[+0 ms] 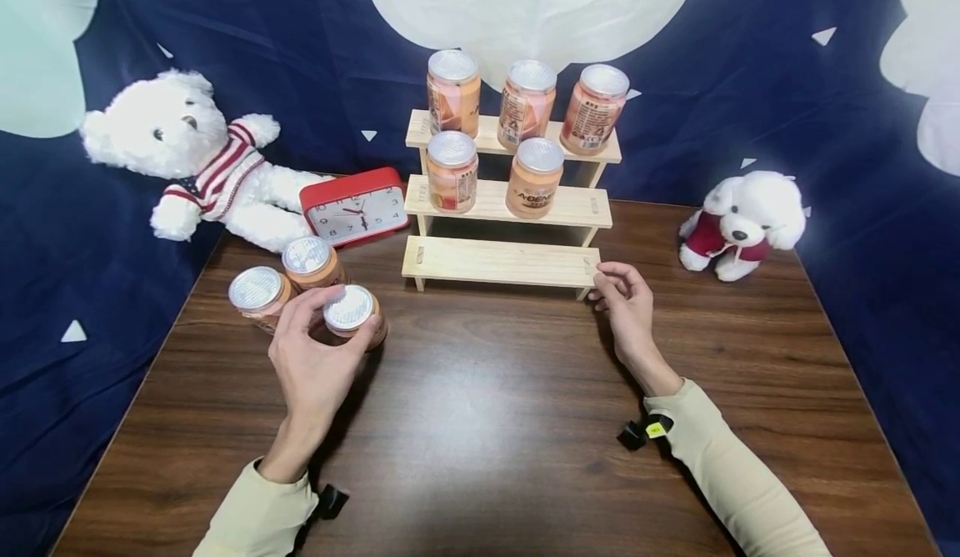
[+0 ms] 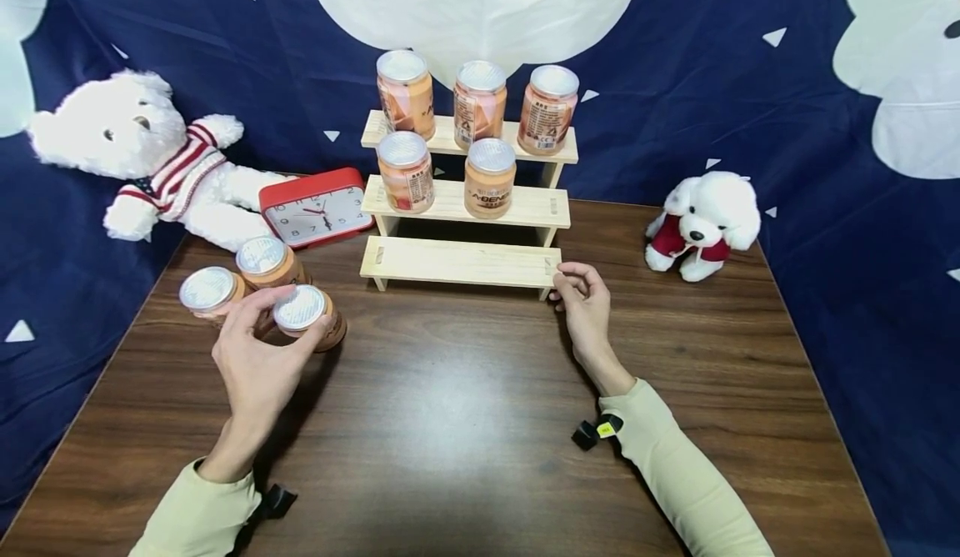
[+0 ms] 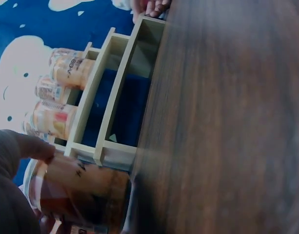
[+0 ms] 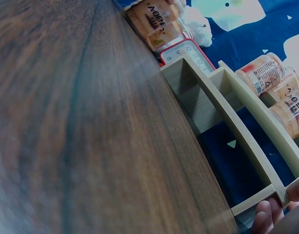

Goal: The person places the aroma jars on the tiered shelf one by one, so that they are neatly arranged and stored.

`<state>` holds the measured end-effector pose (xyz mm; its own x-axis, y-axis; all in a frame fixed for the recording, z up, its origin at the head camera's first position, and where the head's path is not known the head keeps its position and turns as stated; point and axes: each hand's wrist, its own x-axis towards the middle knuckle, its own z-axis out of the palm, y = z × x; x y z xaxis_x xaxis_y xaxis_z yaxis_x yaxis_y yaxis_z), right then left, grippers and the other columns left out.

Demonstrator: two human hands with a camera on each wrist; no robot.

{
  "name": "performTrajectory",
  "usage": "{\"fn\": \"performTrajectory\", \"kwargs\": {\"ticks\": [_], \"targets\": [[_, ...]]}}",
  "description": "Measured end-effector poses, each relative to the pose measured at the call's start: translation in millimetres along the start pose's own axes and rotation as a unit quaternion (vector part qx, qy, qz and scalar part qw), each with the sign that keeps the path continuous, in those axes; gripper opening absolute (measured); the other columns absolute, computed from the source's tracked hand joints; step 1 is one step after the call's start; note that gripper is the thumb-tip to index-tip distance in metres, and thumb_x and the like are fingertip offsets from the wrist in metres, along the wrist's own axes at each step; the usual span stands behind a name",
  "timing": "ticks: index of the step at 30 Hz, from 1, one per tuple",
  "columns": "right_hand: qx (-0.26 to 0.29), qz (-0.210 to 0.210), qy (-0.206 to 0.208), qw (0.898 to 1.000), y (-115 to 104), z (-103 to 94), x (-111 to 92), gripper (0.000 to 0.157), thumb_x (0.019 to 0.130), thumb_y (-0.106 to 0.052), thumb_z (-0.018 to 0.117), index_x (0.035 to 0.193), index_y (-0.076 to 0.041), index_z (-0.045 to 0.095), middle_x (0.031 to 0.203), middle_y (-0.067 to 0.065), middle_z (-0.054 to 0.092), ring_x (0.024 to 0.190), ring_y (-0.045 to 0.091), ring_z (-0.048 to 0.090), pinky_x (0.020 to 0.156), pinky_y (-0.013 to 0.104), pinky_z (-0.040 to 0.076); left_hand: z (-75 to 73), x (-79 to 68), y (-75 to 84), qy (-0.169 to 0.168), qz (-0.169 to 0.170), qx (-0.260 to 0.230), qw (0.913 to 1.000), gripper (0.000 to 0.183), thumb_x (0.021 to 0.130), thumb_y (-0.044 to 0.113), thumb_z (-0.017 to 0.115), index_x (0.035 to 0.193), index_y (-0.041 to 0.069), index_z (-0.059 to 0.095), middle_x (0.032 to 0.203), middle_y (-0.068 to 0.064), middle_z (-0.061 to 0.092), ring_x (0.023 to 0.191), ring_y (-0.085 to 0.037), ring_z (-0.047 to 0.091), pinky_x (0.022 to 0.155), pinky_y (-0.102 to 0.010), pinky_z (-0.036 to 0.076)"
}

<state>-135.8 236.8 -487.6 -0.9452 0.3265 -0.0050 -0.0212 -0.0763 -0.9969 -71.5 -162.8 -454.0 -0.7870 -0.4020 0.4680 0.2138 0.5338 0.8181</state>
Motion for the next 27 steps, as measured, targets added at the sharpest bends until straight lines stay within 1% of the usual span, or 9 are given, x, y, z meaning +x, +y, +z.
{"fn": "performTrajectory", "kwargs": {"ticks": [3, 6, 10, 13, 20, 27], "targets": [[-0.001, 0.0, 0.002, 1.0, 0, -1.3, 0, 0.009, 0.107, 0.0, 0.067, 0.115, -0.005, 0.069, 0.084, -0.009, 0.075, 0.071, 0.01, 0.067, 0.06, 0.018, 0.055, 1.9, 0.8, 5.0, -0.001, 0.026, -0.015, 0.9996, 0.047, 0.071, 0.01, 0.104, 0.115, 0.008, 0.087, 0.118, -0.009, 0.078, 0.109, -0.005, 0.066, 0.092, -0.009, 0.048], [-0.002, 0.0, -0.001, 1.0, 0, -2.0, 1, 0.009, 0.107, -0.001, 0.067, 0.115, -0.005, 0.069, 0.085, -0.009, 0.075, 0.071, 0.011, 0.067, 0.06, 0.017, 0.055, 2.8, 3.3, 11.1, -0.01, 0.047, -0.019, 0.9987, 0.046, 0.072, 0.013, 0.103, 0.115, 0.008, 0.087, 0.117, -0.012, 0.077, 0.112, -0.009, 0.065, 0.094, -0.011, 0.046], [0.0, -0.002, 0.0, 1.0, 0, -1.8, 1, 0.01, 0.107, 0.0, 0.067, 0.114, -0.006, 0.069, 0.085, -0.009, 0.075, 0.071, 0.011, 0.067, 0.06, 0.017, 0.055, 5.1, 6.5, 19.8, -0.027, 0.059, -0.025, 0.9976, 0.046, 0.071, 0.014, 0.101, 0.115, 0.009, 0.087, 0.117, -0.012, 0.077, 0.112, -0.016, 0.067, 0.094, -0.013, 0.044], [0.002, -0.002, 0.001, 1.0, 1, -1.1, 1, 0.01, 0.107, 0.0, 0.067, 0.113, -0.007, 0.07, 0.084, -0.008, 0.075, 0.07, 0.011, 0.067, 0.06, 0.018, 0.055, 8.0, 7.9, 25.6, -0.036, 0.067, -0.03, 0.9967, 0.047, 0.071, 0.015, 0.101, 0.115, 0.009, 0.087, 0.117, -0.011, 0.077, 0.111, -0.019, 0.068, 0.094, -0.012, 0.045], [0.002, -0.004, 0.002, 1.0, 1, -0.9, 0, 0.009, 0.107, 0.0, 0.068, 0.113, -0.006, 0.07, 0.084, -0.009, 0.075, 0.07, 0.01, 0.067, 0.06, 0.017, 0.055, 16.4, 10.1, 38.0, -0.071, 0.093, -0.047, 0.992, 0.046, 0.075, 0.022, 0.101, 0.115, 0.007, 0.086, 0.118, -0.013, 0.076, 0.111, -0.019, 0.068, 0.093, -0.015, 0.048], [0.001, -0.004, 0.0, 1.0, 0, -0.3, 0, 0.008, 0.107, -0.001, 0.067, 0.114, -0.005, 0.069, 0.084, -0.009, 0.075, 0.07, 0.009, 0.067, 0.06, 0.018, 0.055, 31.6, 9.1, 50.9, -0.091, 0.107, -0.077, 0.9871, 0.045, 0.074, 0.022, 0.102, 0.115, 0.009, 0.086, 0.119, -0.01, 0.076, 0.11, -0.022, 0.069, 0.09, -0.02, 0.049]]}}
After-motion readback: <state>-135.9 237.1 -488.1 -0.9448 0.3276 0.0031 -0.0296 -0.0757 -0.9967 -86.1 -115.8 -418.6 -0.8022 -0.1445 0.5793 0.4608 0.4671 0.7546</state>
